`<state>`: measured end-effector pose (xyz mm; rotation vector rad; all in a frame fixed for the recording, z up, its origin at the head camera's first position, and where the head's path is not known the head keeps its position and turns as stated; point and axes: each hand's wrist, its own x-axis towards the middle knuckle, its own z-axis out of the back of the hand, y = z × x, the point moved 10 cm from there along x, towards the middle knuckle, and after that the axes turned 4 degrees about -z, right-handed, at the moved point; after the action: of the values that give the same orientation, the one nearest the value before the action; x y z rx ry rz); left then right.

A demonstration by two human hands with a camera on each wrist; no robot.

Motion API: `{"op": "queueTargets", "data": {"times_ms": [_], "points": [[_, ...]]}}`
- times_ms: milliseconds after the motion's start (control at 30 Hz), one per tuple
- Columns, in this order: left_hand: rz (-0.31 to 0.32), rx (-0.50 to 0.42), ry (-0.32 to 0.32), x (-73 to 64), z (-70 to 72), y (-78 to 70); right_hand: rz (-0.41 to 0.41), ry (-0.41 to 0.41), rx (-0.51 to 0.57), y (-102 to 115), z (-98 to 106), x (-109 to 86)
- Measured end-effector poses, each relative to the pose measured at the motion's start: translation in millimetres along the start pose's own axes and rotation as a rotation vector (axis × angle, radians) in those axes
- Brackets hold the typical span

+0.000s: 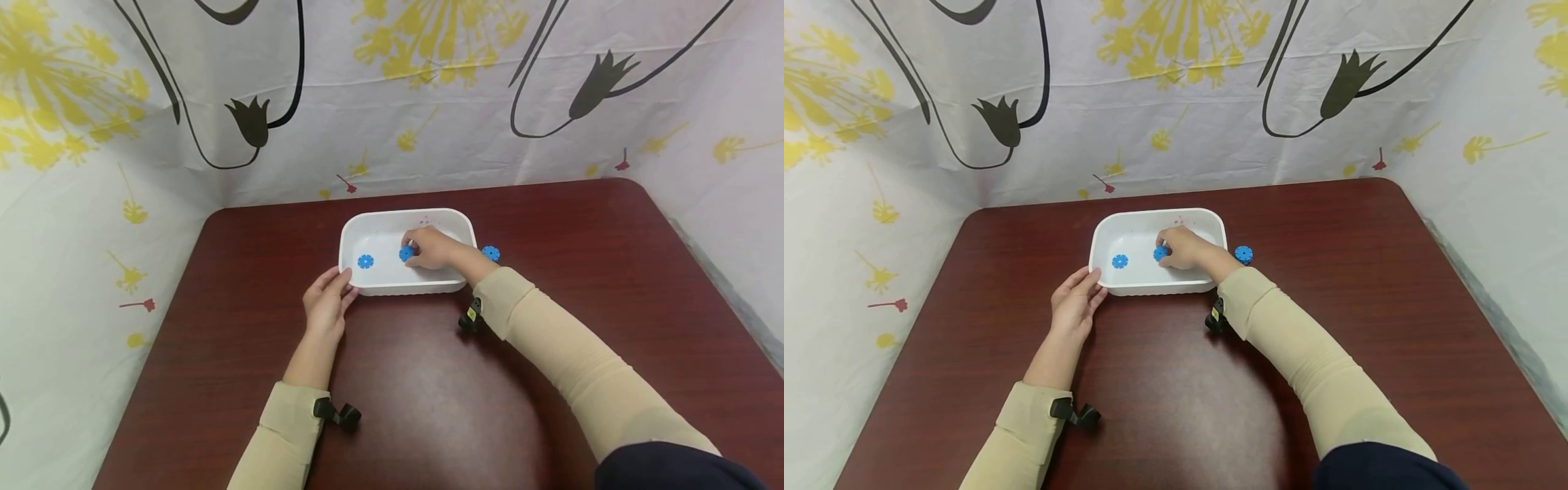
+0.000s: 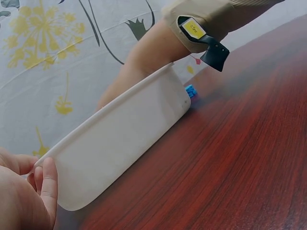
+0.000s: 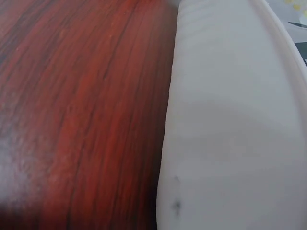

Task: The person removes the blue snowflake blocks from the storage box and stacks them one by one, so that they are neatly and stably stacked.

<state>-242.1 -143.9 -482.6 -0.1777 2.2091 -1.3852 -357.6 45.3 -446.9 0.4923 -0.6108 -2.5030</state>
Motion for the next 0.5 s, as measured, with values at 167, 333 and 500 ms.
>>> {"op": "queueTargets", "data": {"times_ms": [167, 333, 500], "points": [[0.001, 0.002, -0.004, 0.1, 0.7, 0.8, 0.019, -0.040, -0.007, 0, 7, -3.6], [0.001, -0.001, -0.004, 1.0, 1.3, 2.3, 0.063, -0.090, 0.013, 2, 13, -7.5], [-0.001, -0.006, -0.005, 1.0, 0.2, 2.5, 0.120, -0.147, 0.054, 4, 20, -12.5]]}}
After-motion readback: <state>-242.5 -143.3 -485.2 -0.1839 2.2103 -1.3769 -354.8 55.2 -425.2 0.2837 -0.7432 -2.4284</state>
